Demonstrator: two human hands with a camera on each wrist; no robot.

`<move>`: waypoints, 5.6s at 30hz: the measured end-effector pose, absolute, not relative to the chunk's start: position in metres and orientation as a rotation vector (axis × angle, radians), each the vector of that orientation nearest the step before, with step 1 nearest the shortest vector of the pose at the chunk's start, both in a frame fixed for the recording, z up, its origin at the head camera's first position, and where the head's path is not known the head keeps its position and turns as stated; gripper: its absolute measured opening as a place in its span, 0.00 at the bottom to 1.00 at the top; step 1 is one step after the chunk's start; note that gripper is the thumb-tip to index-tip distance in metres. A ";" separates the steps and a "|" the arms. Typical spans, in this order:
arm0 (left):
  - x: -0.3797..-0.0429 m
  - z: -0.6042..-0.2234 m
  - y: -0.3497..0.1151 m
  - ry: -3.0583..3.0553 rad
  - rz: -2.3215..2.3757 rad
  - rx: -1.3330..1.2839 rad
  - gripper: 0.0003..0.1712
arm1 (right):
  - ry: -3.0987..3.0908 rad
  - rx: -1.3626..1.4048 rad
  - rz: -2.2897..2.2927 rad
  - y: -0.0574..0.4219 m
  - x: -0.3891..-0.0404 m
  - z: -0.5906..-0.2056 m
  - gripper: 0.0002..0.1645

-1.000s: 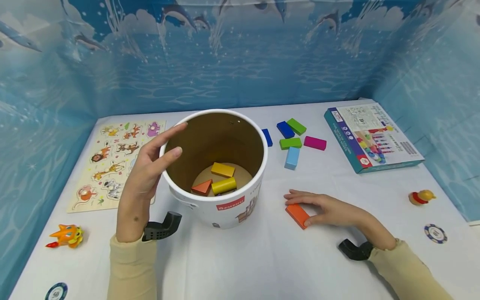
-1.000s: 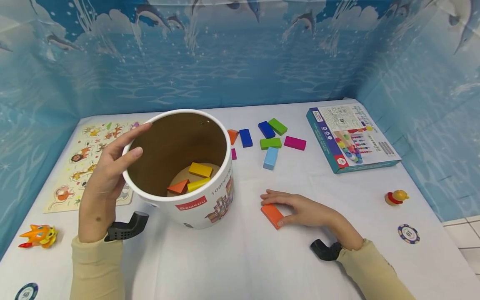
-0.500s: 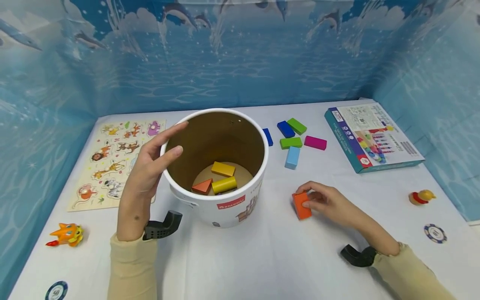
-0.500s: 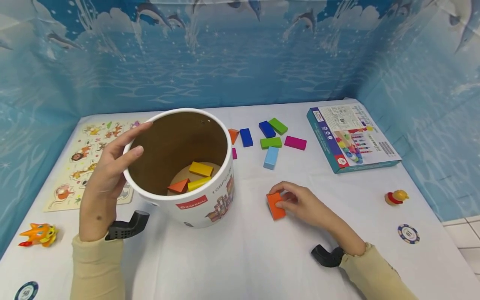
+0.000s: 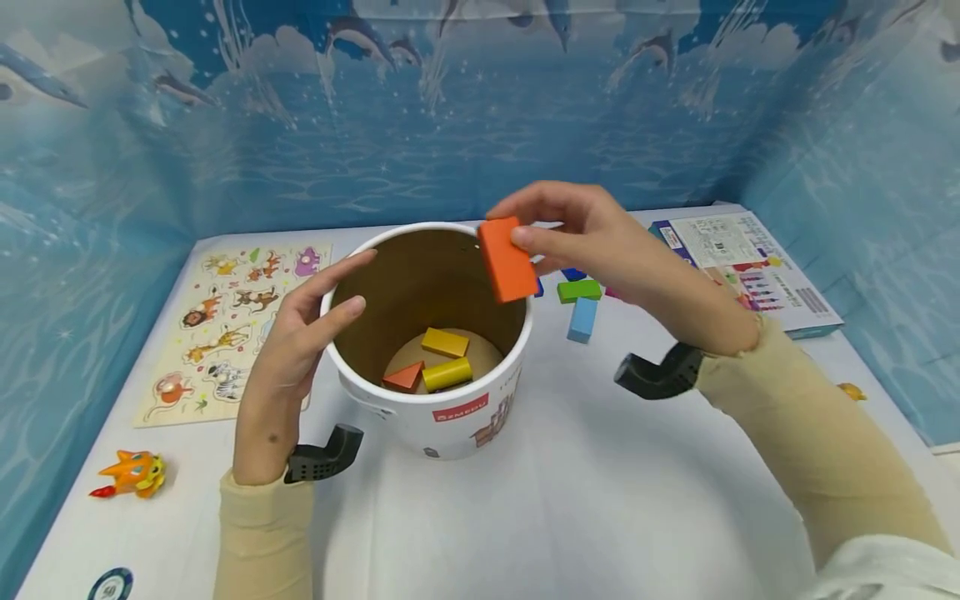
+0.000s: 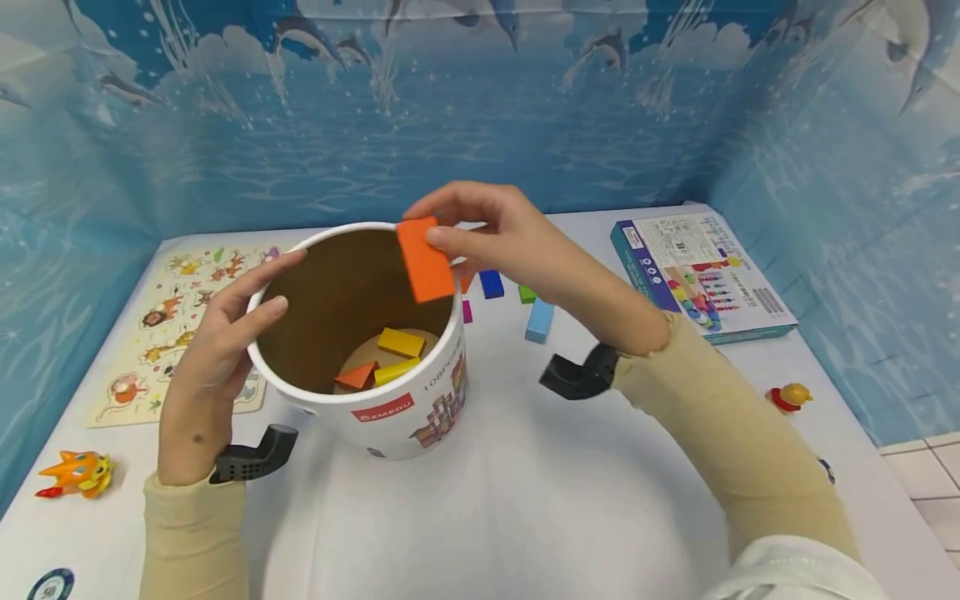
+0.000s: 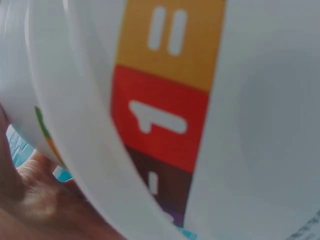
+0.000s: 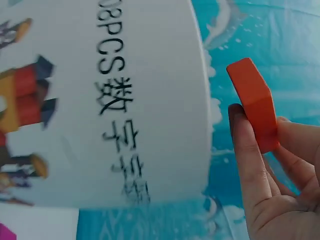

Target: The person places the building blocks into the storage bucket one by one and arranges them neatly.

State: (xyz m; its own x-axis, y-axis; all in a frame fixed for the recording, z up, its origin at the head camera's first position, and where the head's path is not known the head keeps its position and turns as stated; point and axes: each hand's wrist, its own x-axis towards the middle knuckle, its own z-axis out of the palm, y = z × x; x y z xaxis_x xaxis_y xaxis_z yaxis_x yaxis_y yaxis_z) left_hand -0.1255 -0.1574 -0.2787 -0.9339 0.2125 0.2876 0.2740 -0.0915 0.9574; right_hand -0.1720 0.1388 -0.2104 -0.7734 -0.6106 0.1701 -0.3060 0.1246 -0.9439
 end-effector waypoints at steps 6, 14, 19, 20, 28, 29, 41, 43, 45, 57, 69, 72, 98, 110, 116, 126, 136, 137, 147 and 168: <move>-0.126 -0.281 -0.157 -2.081 -2.228 -0.573 0.24 | 2.038 -0.869 -1.398 0.085 -0.195 -0.206 0.16; -0.126 -0.280 -0.156 -2.074 -2.225 -0.586 0.24 | 2.055 -0.778 -1.128 0.051 -0.204 -0.215 0.14; -0.125 -0.279 -0.156 -2.071 -2.226 -0.583 0.24 | 2.101 -0.759 -1.056 0.045 -0.202 -0.219 0.14; -0.126 -0.279 -0.156 -2.070 -2.225 -0.584 0.24 | 2.099 -0.771 -1.076 0.045 -0.202 -0.219 0.14; -0.126 -0.280 -0.156 -2.076 -2.229 -0.583 0.24 | 1.982 -1.013 -1.635 0.074 -0.194 -0.220 0.15; -0.126 -0.279 -0.155 -2.080 -2.228 -0.581 0.24 | 1.987 -1.030 -1.720 0.083 -0.192 -0.222 0.14; -0.125 -0.278 -0.156 -2.100 -2.229 -0.557 0.25 | 2.075 0.050 -2.201 0.212 -0.198 -0.338 0.24; -0.125 -0.278 -0.156 -2.102 -2.229 -0.556 0.25 | 2.196 0.134 -1.986 0.224 -0.198 -0.363 0.28; -0.125 -0.278 -0.156 -2.104 -2.230 -0.551 0.24 | 2.340 0.120 -1.753 0.230 -0.199 -0.381 0.31; -0.124 -0.278 -0.156 -2.097 -2.235 -0.547 0.24 | 2.810 -0.238 -1.252 0.218 -0.190 -0.405 0.34; -0.123 -0.278 -0.157 -2.104 -2.232 -0.529 0.24 | 2.596 -0.315 -1.617 0.205 -0.182 -0.386 0.27; -0.123 -0.278 -0.156 -2.105 -2.236 -0.531 0.24 | 2.476 -0.342 -1.767 0.196 -0.180 -0.349 0.27; -0.122 -0.275 -0.154 -2.092 -2.236 -0.551 0.24 | 2.095 -1.110 -1.258 0.079 -0.195 -0.210 0.16; -0.122 -0.277 -0.153 -2.067 -2.246 -0.542 0.24 | 2.007 -1.002 -1.746 0.100 -0.195 -0.223 0.15; -0.122 -0.277 -0.153 -2.076 -2.238 -0.542 0.25 | 1.923 -0.538 -2.206 0.154 -0.209 -0.259 0.17; -0.121 -0.278 -0.153 -2.080 -2.238 -0.542 0.24 | 2.126 0.270 -2.030 0.238 -0.235 -0.380 0.23; -0.122 -0.278 -0.153 -2.076 -2.234 -0.545 0.24 | 2.850 -0.294 -1.206 0.237 -0.243 -0.412 0.26; -0.122 -0.278 -0.152 -2.077 -2.233 -0.545 0.24 | 2.884 -0.303 -1.168 0.236 -0.242 -0.413 0.25; -0.121 -0.278 -0.153 -2.096 -2.229 -0.533 0.24 | 2.941 -0.320 -1.096 0.234 -0.230 -0.407 0.22; -0.122 -0.278 -0.154 -2.072 -2.229 -0.557 0.25 | 1.954 -0.868 -1.965 0.140 -0.185 -0.217 0.16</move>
